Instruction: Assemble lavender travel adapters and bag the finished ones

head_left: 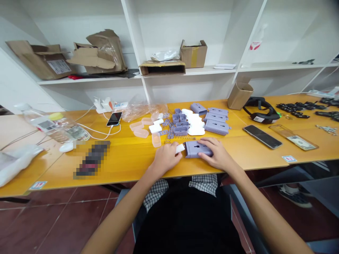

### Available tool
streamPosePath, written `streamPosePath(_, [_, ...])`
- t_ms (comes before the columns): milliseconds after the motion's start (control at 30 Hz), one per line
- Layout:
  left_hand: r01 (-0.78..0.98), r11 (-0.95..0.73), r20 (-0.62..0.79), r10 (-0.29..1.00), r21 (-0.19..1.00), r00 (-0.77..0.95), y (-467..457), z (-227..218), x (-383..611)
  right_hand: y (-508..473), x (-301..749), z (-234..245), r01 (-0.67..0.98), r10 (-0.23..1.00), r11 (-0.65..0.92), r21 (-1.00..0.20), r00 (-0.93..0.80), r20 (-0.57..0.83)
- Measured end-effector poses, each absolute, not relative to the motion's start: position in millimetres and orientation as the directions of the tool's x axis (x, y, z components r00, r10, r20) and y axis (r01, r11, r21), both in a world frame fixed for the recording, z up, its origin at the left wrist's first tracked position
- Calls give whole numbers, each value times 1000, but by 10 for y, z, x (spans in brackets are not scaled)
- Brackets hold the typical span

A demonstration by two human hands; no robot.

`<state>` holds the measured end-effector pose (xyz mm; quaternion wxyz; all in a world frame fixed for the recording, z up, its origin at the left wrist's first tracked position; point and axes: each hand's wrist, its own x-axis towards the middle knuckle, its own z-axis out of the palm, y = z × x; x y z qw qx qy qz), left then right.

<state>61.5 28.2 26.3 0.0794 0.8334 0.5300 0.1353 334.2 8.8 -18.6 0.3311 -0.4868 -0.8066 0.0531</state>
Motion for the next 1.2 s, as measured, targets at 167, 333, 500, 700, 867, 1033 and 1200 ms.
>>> streamPosePath(167, [712,-420,145,898,562,415,353,205,546,68,3358,-186,750,846,501,-432,-320,427])
streamPosePath(333, [513,-409,264,905,754,334,357,61,555,68,3398,-195,693,866,465,-551,-229,444])
streamPosePath(500, [180,-170,115,953,969,280,379,-30,555,46,3405,-165,659,840,490,-570,-183,510])
streamPosePath(700, [104,-125,84,939,987,334,366,-26,552,26,3418,-141,610,816,550,-570,-247,523])
streamPosePath(867, [76,-173,132,915,982,382,342,-11,566,39,3431,-141,593,820,558,-580,-286,496])
streamPosePath(1033, [86,-199,161,931,976,329,365,-27,558,45,3424,-153,584,813,572,-576,-307,496])
streamPosePath(1200, [23,-129,113,933,991,341,352,-28,573,46,3425,-159,586,815,570,-575,-314,488])
